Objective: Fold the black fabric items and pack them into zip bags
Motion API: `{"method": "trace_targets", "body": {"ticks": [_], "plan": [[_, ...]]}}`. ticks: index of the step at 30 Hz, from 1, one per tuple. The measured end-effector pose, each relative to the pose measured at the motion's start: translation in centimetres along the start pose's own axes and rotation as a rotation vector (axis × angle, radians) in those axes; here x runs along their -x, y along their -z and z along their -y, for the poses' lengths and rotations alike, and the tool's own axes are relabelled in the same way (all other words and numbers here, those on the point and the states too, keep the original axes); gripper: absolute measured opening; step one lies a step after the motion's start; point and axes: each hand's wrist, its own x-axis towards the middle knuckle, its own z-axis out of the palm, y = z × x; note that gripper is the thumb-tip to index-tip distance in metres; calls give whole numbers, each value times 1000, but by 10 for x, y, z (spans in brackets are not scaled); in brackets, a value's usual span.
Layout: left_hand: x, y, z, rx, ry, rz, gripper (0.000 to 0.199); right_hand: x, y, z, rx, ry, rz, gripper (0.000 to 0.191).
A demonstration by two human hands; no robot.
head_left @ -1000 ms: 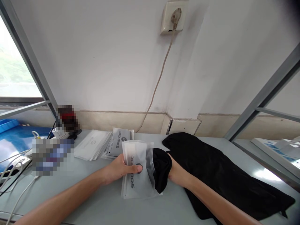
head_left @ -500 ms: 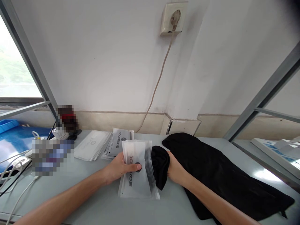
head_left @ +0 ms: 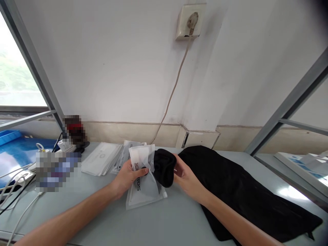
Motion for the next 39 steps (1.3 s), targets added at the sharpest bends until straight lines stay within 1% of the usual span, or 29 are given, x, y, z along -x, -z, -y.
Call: {"method": "trace_targets", "body": {"ticks": [1,3,9,10,14,18,25,30,33,39], "plan": [[0,0,0,-5,4,1,49,0,1,-1,-7,5,6,48],[1,-2,-1,-15,5,15,49,-1,2,-3,-8,16,-5,46],[3,-4,0,-49,-12,102,48,0,1,2,17,-32,-70,53],[4,-4,0,-54,-9,120,49,0,1,3,24,-37,-84,51],[7,-6,-2,-57,19,173,53,0,0,5,87,-82,-163,34],[9,-7,-3,-51,27,189,55,-2,0,4,114,-105,-226,33],[10,-8,-2,-60,24,156,58,-3,-1,9,103,-101,-200,32],[12,-8,-3,-57,46,217,61,-2,-1,6,99,-135,-215,34],[13,-8,-2,-47,27,264,59,-2,0,2,87,-156,-223,36],[11,-8,1,-40,-7,288,55,-1,0,2,73,-183,-238,40]]}}
